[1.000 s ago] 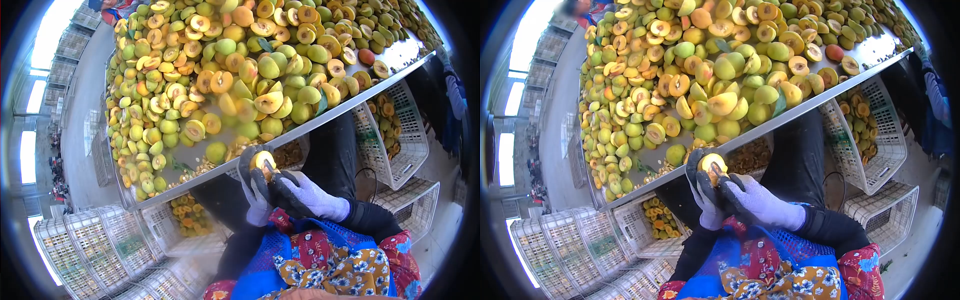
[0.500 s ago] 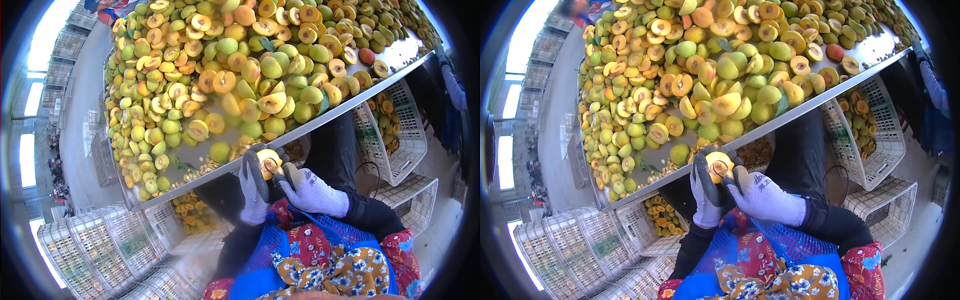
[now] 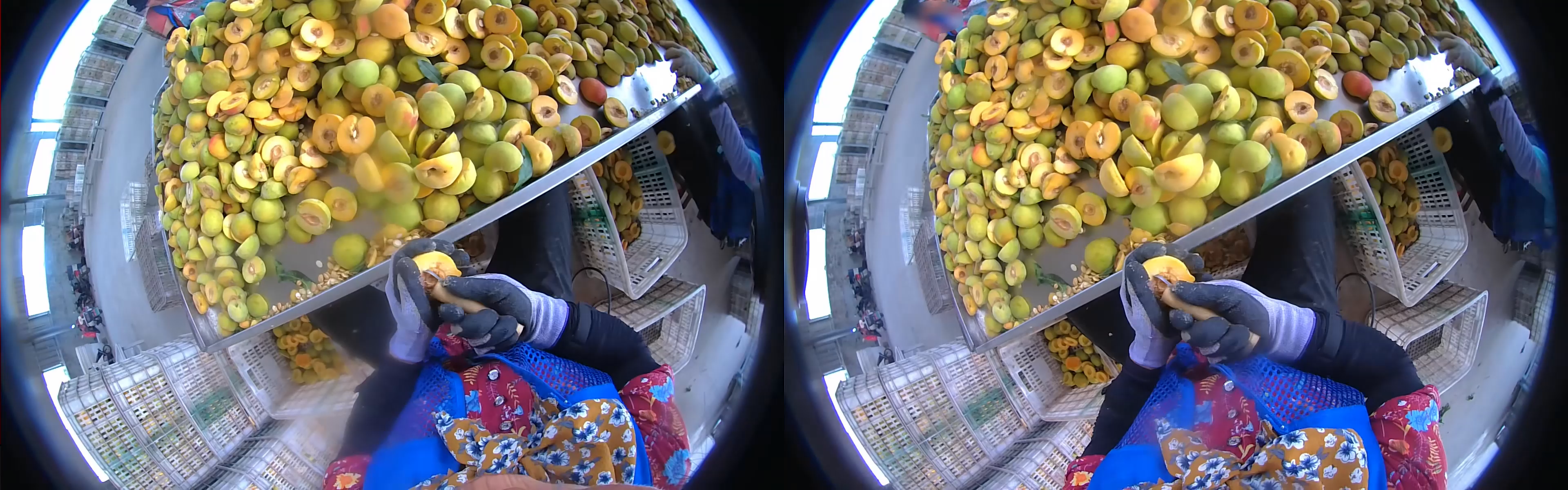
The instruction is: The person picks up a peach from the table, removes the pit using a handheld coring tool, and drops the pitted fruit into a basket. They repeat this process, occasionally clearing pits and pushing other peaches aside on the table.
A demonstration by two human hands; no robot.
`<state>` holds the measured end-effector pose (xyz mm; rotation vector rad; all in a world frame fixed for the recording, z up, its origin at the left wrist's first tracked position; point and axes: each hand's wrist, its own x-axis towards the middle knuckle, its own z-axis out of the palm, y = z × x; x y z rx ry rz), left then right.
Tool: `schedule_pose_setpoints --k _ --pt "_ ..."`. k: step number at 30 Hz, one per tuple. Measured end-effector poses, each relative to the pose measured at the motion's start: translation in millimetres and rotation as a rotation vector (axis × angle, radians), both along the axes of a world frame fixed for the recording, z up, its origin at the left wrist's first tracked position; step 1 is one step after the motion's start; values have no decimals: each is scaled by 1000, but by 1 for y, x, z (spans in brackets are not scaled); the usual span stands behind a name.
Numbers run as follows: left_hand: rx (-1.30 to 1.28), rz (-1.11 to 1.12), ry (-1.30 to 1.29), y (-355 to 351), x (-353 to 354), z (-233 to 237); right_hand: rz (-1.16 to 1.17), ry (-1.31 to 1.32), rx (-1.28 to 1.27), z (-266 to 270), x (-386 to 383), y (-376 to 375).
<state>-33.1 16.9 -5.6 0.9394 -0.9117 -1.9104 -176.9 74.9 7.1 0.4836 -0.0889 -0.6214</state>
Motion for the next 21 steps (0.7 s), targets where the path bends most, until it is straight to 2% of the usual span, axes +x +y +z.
schedule_pose_setpoints --k 2,6,7,8,9,10,11,14,15,16,18,20,21 --pt "-49 -58 -1 -2 3 -5 42 -171 111 -5 -1 0" --pt "-219 -141 -111 -7 6 -9 82 -148 133 -10 -5 -1" --pt "-283 -136 -191 -8 5 -6 82 48 51 -6 -5 -2" --pt "-218 -84 -182 -7 3 -4 103 247 -35 -2 -5 -4" --pt "-156 -29 -171 -7 1 -2 111 604 -191 17 -4 -7" --pt "38 75 -67 -2 -5 -2 116 959 -350 27 -3 -9" --pt "81 117 -57 2 -3 -1 128 951 -329 27 -3 -8" --pt "139 216 -75 13 8 6 81 867 -476 16 3 2" --pt "-486 21 -529 11 30 5 59 831 -542 12 7 4" --pt "-1101 114 -1009 10 52 4 91 913 -546 18 4 5" --pt "-1042 177 -1367 7 110 -15 93 986 -521 25 -10 5" --pt "-1091 156 -1566 -2 172 -15 164 1063 -479 24 -18 0" --pt "-438 272 -1332 -6 179 8 168 1079 -470 20 -18 1"
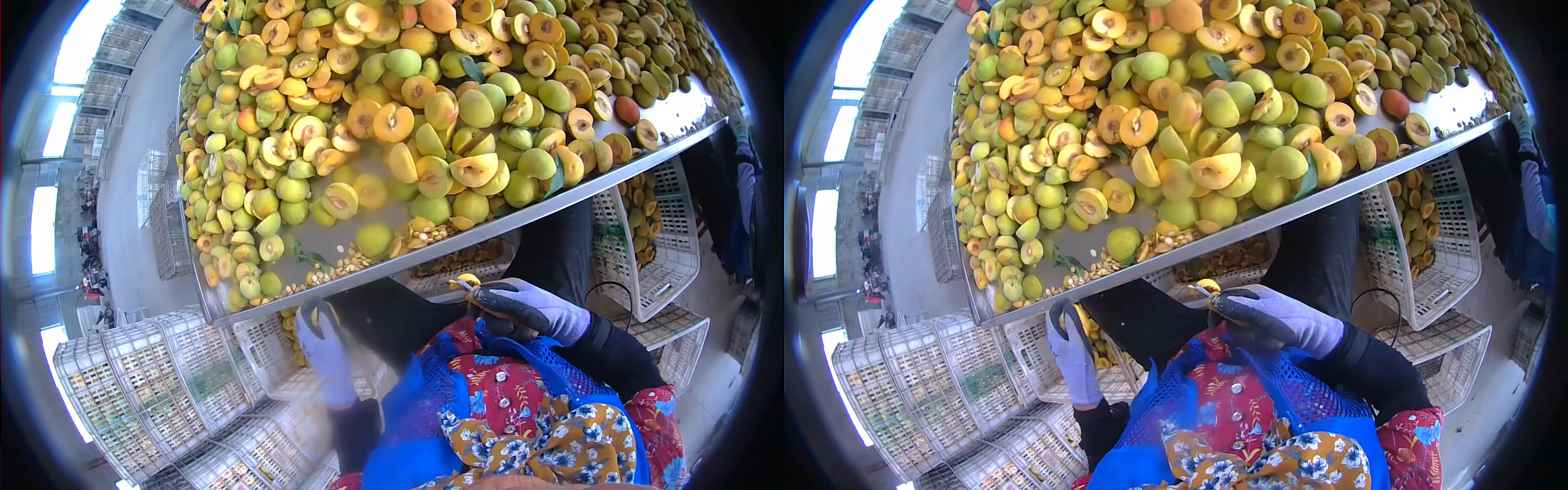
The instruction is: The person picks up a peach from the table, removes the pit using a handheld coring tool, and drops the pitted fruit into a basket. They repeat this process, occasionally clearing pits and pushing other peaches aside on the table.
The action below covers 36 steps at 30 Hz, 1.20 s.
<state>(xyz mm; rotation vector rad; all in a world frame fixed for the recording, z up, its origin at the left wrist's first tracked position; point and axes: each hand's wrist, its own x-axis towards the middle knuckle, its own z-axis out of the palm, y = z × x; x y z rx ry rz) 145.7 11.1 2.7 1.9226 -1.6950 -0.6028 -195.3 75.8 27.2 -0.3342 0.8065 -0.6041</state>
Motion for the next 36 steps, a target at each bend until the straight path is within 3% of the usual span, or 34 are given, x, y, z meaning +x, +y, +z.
schedule_pose_setpoints --k 2,5,6,7,11,15,18,19,21,24,25,28,30,33,35,36 --pt "-187 -47 -755 -1 2 14 2 39 16 -14 3 3" --pt "-69 -147 -419 -36 -46 25 -75 -129 137 -30 9 1" --pt "-77 -266 -483 -49 -60 15 -114 -184 185 -32 10 1" --pt "-90 -386 -544 -63 -70 1 -105 -154 164 -29 10 0" --pt "83 -608 -374 -105 -83 -28 -17 27 8 -25 -2 6" --pt "6 -616 -237 -113 -78 -31 69 254 -148 -14 -1 6" --pt "356 -288 724 -93 -80 -22 -83 266 -267 -10 9 5" --pt "369 -284 996 -84 -86 -17 -87 334 -257 -8 11 3" --pt "121 -525 656 -65 -91 -25 -61 660 -632 -13 14 2" --pt "591 -277 1326 -42 -113 -6 45 979 -1086 6 15 -5" --pt "747 -114 1612 -36 -120 -4 36 972 -1016 9 18 -6" --pt "706 -98 1519 -21 -140 17 13 1010 -1007 15 24 -8" --pt "601 -198 1310 -17 -143 16 18 1048 -1091 14 26 -7" --pt "420 -254 1049 -12 -153 20 -28 1035 -982 6 30 -3" --pt "253 -319 855 -8 -156 18 -42 1075 -1065 6 31 -2" --pt "223 -314 885 -7 -158 12 -49 1098 -1112 6 31 -2"
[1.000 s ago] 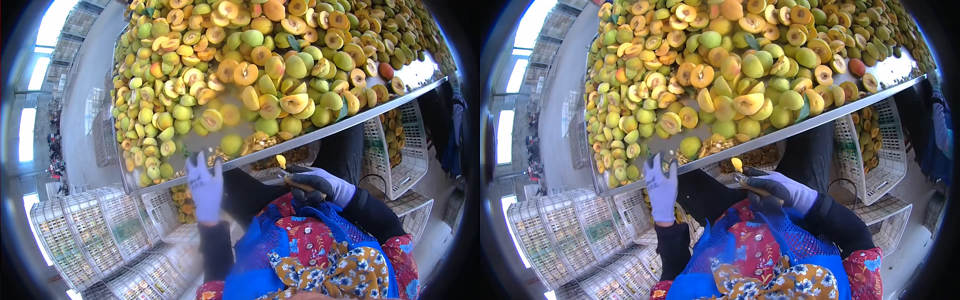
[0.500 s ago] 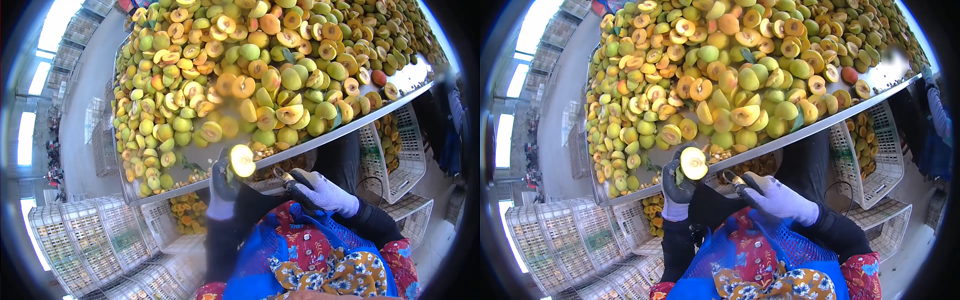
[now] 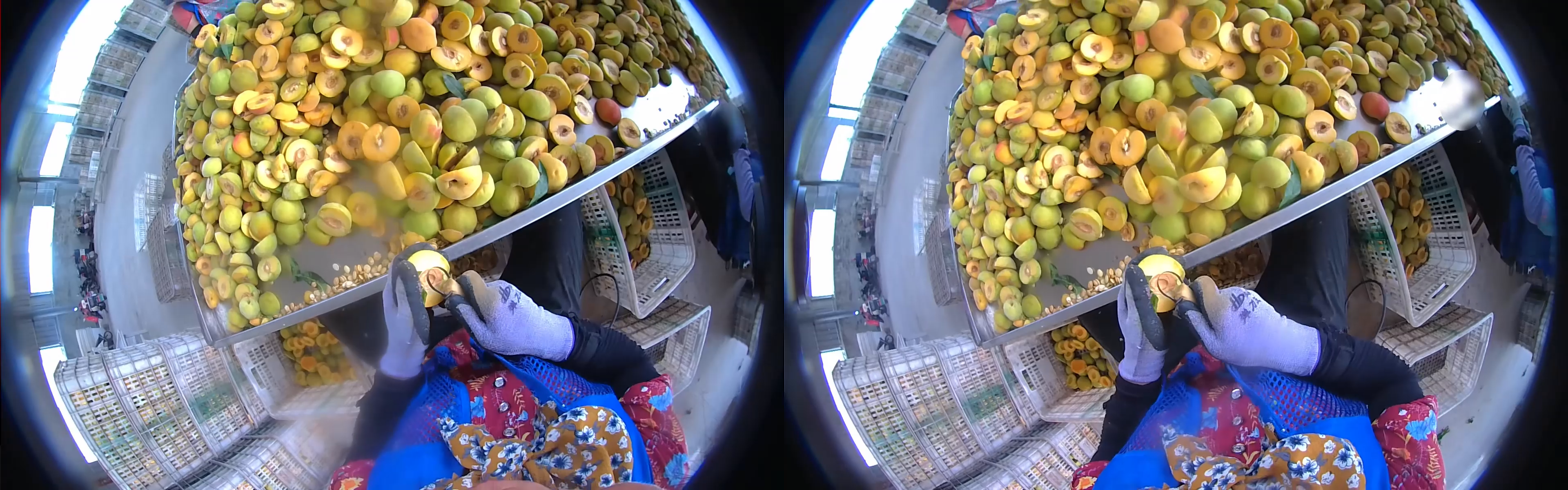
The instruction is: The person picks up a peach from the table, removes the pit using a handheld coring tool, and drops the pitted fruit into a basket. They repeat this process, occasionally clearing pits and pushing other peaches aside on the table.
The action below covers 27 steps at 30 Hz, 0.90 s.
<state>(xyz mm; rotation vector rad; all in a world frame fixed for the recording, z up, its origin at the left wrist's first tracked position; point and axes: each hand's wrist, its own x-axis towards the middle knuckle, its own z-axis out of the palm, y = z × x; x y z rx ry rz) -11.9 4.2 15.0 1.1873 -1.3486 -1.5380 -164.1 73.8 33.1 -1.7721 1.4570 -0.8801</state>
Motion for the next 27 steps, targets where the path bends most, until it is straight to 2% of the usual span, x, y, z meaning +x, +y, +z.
schedule_pose_setpoints --k 2,4,6,9,10,12,13,15,16,20,21,24,25,27 --pt "46 79 89 1 -5 -3 119 119 -59 -6 -6 2" --pt "-103 45 -94 2 -8 -2 91 337 -166 -24 -3 5" --pt "-219 110 -158 7 -17 -3 -15 -321 140 0 -7 -4" --pt "-355 91 -280 11 -23 10 97 -844 443 5 -15 -5" --pt "-396 88 -325 12 -24 7 120 -921 481 -3 -17 -3" --pt "-432 87 -231 9 -27 -3 163 -1045 523 -36 -22 1" --pt "-375 101 -204 10 -23 -25 159 -1129 567 -54 -24 2" --pt "-244 137 -178 1 -17 -68 102 -1457 707 -77 -19 2" --pt "-212 162 -173 5 -16 -69 61 -1618 774 -89 -17 2" --pt "-238 104 -133 14 -30 -40 -60 -1419 732 -8 -27 15" --pt "-242 86 -123 17 -30 -36 -2 -1412 683 -18 -30 19" --pt "-243 36 -74 21 -32 -31 7 -1505 763 -37 -31 18" --pt "-237 19 -56 24 -31 -30 -8 -1615 932 -40 -32 18" --pt "-224 -20 -5 28 -29 -27 -108 -1659 1026 -26 -23 25"
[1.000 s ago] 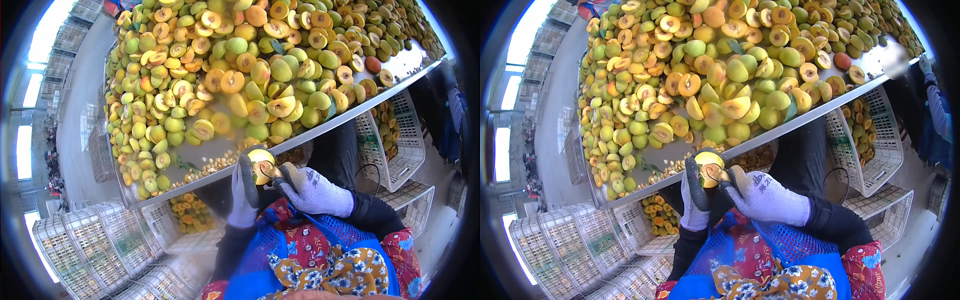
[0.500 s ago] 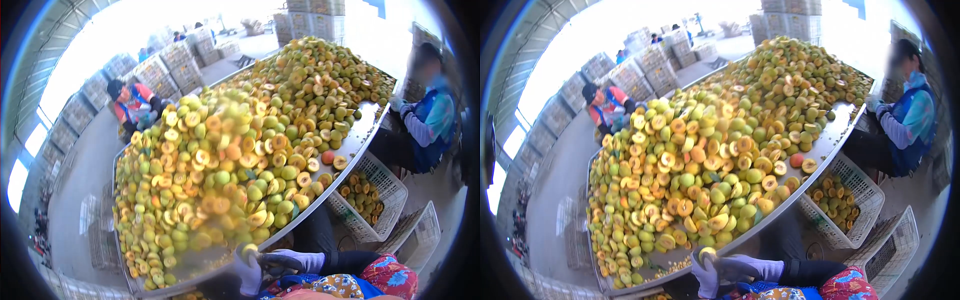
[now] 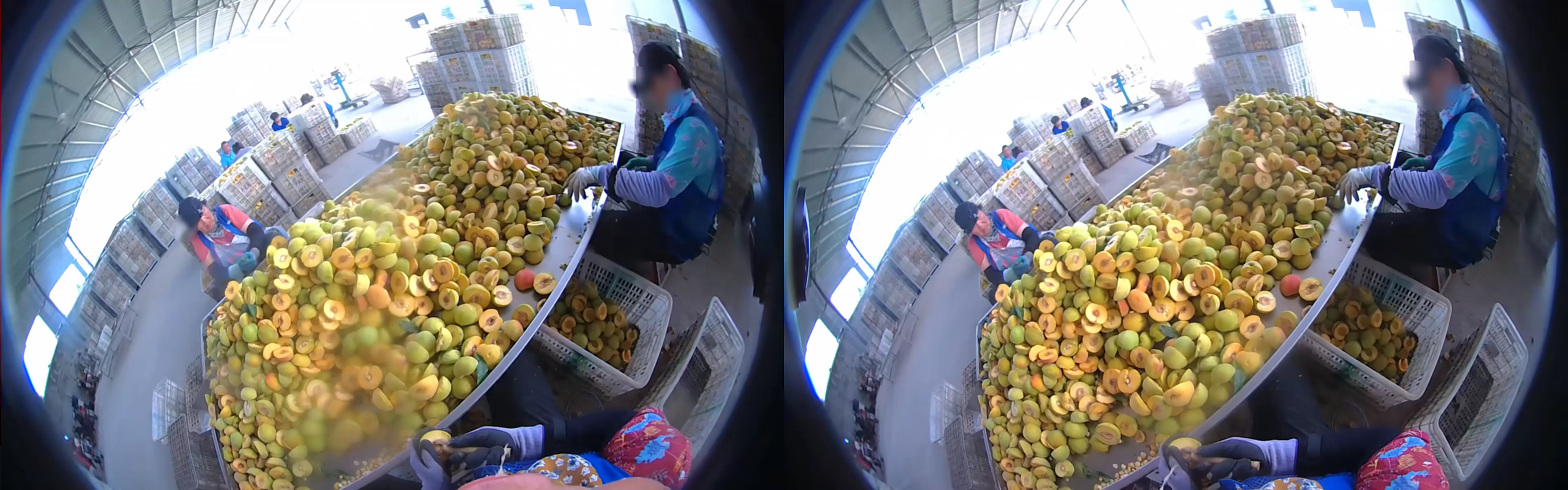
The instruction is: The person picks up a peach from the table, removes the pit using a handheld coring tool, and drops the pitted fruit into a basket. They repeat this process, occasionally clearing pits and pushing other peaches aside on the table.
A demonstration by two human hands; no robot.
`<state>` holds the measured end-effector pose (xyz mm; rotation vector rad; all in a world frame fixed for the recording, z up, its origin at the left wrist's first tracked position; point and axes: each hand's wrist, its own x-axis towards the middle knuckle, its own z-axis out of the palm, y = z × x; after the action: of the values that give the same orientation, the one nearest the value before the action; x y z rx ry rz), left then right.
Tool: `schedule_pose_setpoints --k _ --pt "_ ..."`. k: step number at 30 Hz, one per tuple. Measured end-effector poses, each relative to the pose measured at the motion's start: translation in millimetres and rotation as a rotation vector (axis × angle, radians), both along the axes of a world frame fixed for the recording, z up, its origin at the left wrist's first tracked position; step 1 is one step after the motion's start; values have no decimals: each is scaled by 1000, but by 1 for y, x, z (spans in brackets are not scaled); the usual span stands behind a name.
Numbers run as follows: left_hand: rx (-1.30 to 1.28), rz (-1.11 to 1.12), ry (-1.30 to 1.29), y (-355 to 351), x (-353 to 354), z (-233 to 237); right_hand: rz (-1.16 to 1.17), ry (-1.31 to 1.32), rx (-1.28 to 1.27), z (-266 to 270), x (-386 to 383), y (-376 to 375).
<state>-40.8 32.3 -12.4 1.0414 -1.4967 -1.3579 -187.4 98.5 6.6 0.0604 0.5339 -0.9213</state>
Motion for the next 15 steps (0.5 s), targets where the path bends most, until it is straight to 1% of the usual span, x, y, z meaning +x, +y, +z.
schedule_pose_setpoints --k 3,4,5,6,7,8,9,12,14,15 --pt "57 -107 148 5 4 6 137 -891 -161 22 -6 4" --pt "69 -156 208 5 5 9 54 -496 7 -12 -7 5" --pt "59 -204 258 3 6 13 81 -522 12 -31 -12 3" --pt "20 -234 274 3 9 16 101 -559 28 -35 -11 3" --pt "-29 -255 274 0 12 19 131 -729 33 -38 -8 6" --pt "-119 -238 223 1 13 20 175 -889 39 -28 -5 7" --pt "-208 -216 171 1 15 22 174 -899 32 -26 -5 7" --pt "-175 -309 177 -4 18 35 158 -918 -7 -23 2 7" --pt "-230 -338 137 -6 19 43 77 -871 -1 -17 7 13" --pt "-258 -351 118 -7 19 46 80 -857 25 -14 8 10"
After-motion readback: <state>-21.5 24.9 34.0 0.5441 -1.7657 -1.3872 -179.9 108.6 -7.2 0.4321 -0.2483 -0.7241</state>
